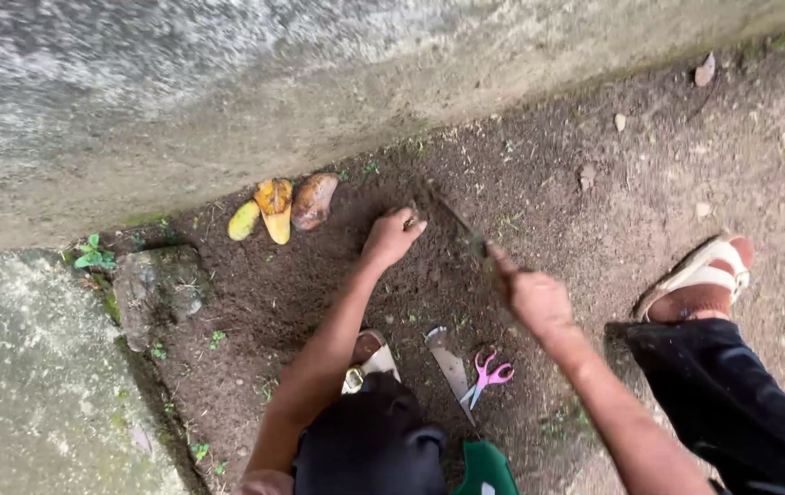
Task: The person digs a hole in the soil using a trowel and their hands, then places mango peels and a pit inside. They continue digging and clearing the area before covering the organic waste with soil.
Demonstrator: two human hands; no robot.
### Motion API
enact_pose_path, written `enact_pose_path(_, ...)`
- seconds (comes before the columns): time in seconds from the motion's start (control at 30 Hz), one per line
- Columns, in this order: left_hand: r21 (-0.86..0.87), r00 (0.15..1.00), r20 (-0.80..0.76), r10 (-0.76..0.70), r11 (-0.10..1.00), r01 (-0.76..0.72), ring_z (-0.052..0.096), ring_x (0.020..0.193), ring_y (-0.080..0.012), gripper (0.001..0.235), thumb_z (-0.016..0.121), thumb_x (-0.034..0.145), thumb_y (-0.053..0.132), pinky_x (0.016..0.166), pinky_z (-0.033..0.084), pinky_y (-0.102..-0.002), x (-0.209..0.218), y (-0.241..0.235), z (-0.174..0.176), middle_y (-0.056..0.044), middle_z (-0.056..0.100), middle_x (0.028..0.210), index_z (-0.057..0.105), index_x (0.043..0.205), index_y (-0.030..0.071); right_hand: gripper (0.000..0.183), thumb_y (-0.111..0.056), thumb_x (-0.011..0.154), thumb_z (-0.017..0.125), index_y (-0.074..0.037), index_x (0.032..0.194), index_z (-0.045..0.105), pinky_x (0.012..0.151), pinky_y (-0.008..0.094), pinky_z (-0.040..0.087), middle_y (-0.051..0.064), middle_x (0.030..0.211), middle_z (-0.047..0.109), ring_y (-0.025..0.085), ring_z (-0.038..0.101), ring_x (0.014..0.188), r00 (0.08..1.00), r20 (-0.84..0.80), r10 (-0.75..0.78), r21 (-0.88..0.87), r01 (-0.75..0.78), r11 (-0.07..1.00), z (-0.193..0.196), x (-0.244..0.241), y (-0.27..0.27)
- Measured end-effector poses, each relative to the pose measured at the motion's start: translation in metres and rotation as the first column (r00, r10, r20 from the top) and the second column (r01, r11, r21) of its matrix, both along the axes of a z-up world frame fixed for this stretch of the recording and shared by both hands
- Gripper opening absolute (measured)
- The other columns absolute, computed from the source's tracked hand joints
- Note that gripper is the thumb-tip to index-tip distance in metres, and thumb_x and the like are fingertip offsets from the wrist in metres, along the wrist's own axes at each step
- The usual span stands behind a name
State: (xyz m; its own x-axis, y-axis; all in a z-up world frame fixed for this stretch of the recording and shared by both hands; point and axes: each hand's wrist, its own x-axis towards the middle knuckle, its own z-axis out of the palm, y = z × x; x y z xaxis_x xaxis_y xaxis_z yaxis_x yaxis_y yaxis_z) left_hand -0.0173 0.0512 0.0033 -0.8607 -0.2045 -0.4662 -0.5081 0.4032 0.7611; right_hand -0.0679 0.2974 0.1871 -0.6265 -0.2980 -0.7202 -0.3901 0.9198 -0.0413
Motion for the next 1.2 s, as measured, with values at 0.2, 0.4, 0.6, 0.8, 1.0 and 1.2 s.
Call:
enact_pose_path(0.2, 0.531, 0.980, 0.197, 0.005, 0.840, -0.111, 0.065, 0.098, -0.0209, 0.028, 0.070, 0.090, 0.015, 0.085, 0.055, -0.039, 0.005, -0.001, 0.014, -0.008, 0.069, 0.110, 0.065, 0.118, 0.009, 0.058, -0.032, 0.102, 0.053, -0.037, 0.158, 0.041, 0.037, 0.025, 0.038, -0.003, 0.094, 0.061, 0.008, 0.042, 0.046, 0.671, 0.565, -0.480, -0.277, 0.702, 0.656, -0.004, -0.026, 0.047)
enact_pose_path(0.4, 0.360, 0.969, 0.190, -0.160, 0.929, 0.083, 0.065, 0.106, -0.0197, 0.048, 0.062, 0.090, 0.004, 0.089, 0.056, -0.035, -0.001, 0.026, 0.056, -0.007, 0.062, 0.125, 0.053, 0.135, 0.014, 0.061, -0.033, 0.097, 0.044, -0.036, 0.155, 0.026, 0.034, 0.027, 0.051, -0.012, 0.122, 0.064, 0.006, 0.054, 0.044, 0.984, 0.121, -0.128, -0.284, 0.157, 0.946, -0.060, -0.013, 0.007)
enact_pose_path(0.6, 0.373, 0.978, 0.085, -0.191, 0.916, 0.146, 0.071, 0.094, -0.0172, 0.046, 0.055, 0.098, 0.014, 0.076, 0.063, -0.029, -0.001, 0.026, 0.093, -0.004, 0.062, 0.128, 0.053, 0.143, 0.018, 0.060, -0.051, 0.097, 0.056, -0.043, 0.155, 0.047, 0.040, 0.022, 0.037, 0.004, 0.062, 0.051, 0.010, 0.041, 0.047, 0.841, 0.372, -0.393, -0.238, 0.496, 0.835, -0.013, -0.049, 0.071)
enact_pose_path(0.8, -0.104, 0.991, -0.035, 0.125, 0.986, -0.128, 0.071, 0.111, -0.0170, 0.043, 0.053, 0.110, 0.026, 0.097, 0.061, -0.035, 0.001, -0.033, 0.048, -0.009, 0.065, 0.144, 0.055, 0.153, 0.029, 0.063, -0.048, 0.099, 0.052, -0.032, 0.158, 0.037, 0.032, 0.022, 0.034, -0.004, 0.062, 0.052, 0.004, 0.038, 0.041, 0.405, 0.760, -0.508, -0.073, 0.830, 0.554, -0.038, 0.006, 0.015)
enact_pose_path(1.0, -0.246, 0.907, 0.107, -0.408, 0.872, 0.422, 0.015, 0.149, -0.0292, 0.103, 0.082, 0.078, 0.035, 0.121, 0.009, -0.054, 0.003, -0.007, 0.036, -0.009, 0.009, 0.168, 0.020, 0.160, 0.023, 0.058, -0.040, 0.112, 0.038, -0.031, 0.166, 0.020, 0.043, 0.027, 0.042, 0.014, 0.078, 0.071, 0.014, 0.051, 0.048, 0.999, 0.043, -0.012, -0.155, 0.018, 0.988, -0.010, 0.049, -0.028)
enact_pose_path(1.2, -0.460, 0.857, 0.107, -0.504, 0.739, 0.492, 0.031, 0.147, -0.0301, 0.059, 0.075, 0.087, 0.031, 0.120, 0.026, -0.052, 0.023, -0.012, 0.026, -0.008, 0.037, 0.159, 0.055, 0.141, 0.027, 0.058, -0.041, 0.105, 0.041, -0.043, 0.159, 0.023, 0.052, 0.031, 0.053, 0.009, 0.129, 0.067, 0.013, 0.056, 0.051, 0.922, 0.239, -0.305, -0.057, 0.327, 0.943, 0.046, 0.004, 0.001)
